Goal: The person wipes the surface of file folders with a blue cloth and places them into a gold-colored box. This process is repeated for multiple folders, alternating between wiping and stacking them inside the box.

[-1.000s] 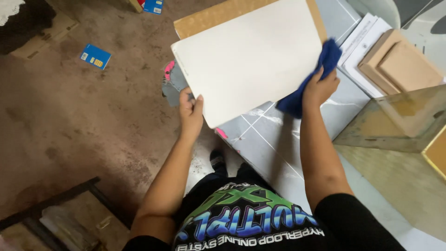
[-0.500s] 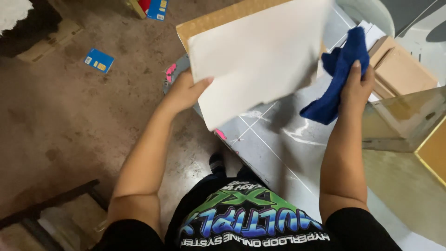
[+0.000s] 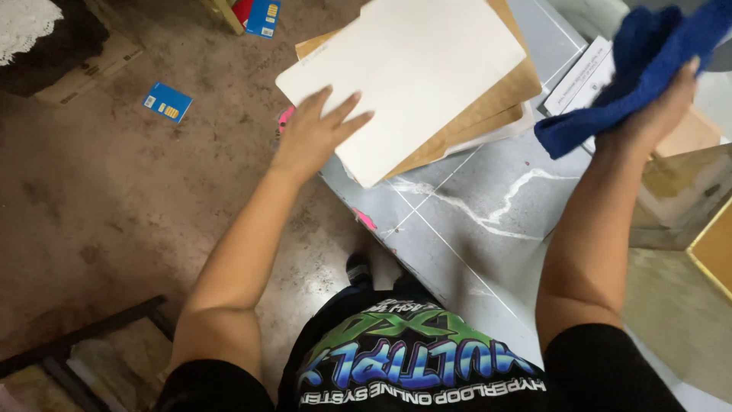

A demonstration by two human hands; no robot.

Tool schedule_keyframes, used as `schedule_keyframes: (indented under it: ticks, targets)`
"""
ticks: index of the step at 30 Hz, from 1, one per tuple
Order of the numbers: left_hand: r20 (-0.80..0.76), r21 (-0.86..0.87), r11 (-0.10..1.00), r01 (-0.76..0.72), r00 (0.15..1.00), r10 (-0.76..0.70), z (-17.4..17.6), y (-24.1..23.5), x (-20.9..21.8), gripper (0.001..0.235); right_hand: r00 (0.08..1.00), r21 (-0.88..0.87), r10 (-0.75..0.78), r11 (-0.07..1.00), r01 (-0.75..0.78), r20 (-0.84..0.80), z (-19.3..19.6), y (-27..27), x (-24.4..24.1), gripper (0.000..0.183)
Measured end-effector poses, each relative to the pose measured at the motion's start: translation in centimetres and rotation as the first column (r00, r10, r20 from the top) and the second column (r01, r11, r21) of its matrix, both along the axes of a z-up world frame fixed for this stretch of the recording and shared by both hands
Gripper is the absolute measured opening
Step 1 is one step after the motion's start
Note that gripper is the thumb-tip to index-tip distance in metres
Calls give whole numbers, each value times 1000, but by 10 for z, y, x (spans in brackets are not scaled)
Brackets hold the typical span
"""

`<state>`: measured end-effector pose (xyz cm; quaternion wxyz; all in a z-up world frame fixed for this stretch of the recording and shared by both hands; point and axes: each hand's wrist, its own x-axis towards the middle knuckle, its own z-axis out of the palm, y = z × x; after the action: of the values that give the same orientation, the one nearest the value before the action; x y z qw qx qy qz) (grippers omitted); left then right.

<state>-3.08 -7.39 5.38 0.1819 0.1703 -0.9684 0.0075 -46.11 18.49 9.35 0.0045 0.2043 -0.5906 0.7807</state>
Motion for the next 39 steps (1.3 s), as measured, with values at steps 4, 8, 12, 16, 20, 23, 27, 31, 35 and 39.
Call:
schedule_keyframes:
  ticks: [4, 8, 12, 16, 20, 23, 27, 31, 35, 39]
  targets:
    - [154, 245, 963, -108, 985, 71, -10, 26, 11, 68, 959, 43, 192, 978, -205, 210, -32, -51, -23, 51]
    - [100, 286, 951, -120, 990, 95, -24, 44, 11, 58, 956, 456, 196, 887, -77, -218, -53, -150, 58, 44]
    - [-104, 288, 956, -50, 991, 83, -31, 50, 9, 51, 473, 698, 530, 640, 321, -704, -40, -206, 176, 42]
    - [-187, 300, 953, -37, 978, 97, -24, 56, 12, 34, 98, 673, 668, 739, 29, -738, -40, -209, 260, 51]
    - [-47, 317, 944, -91, 993, 112, -37, 55, 12, 65, 87, 696, 697, 717, -49, -712, -29, -231, 204, 42]
    - [-109, 362, 925, -114, 980, 164, -36, 61, 10, 69, 335, 749, 670, 593, 296, -663, -49, -235, 125, 46]
    - [-174, 401, 909, -114, 965, 198, -38, 63, 10, 58, 541, 717, 494, 601, 354, -681, -71, -198, 56, 41]
    - [-406, 509, 840, -189, 807, 428, -82, 59, 14, 67, 595, 743, 462, 527, 412, -658, -80, -158, 71, 49]
    - [-555, 752, 642, -146, 384, 738, -46, 45, 20, 78, 654, 802, 476, 444, 399, -589, -59, -127, 161, 49]
    - [-147, 808, -41, 587, 268, 952, -90, 11, 24, 37, 631, 812, 556, 542, 218, -541, -34, -118, 270, 48]
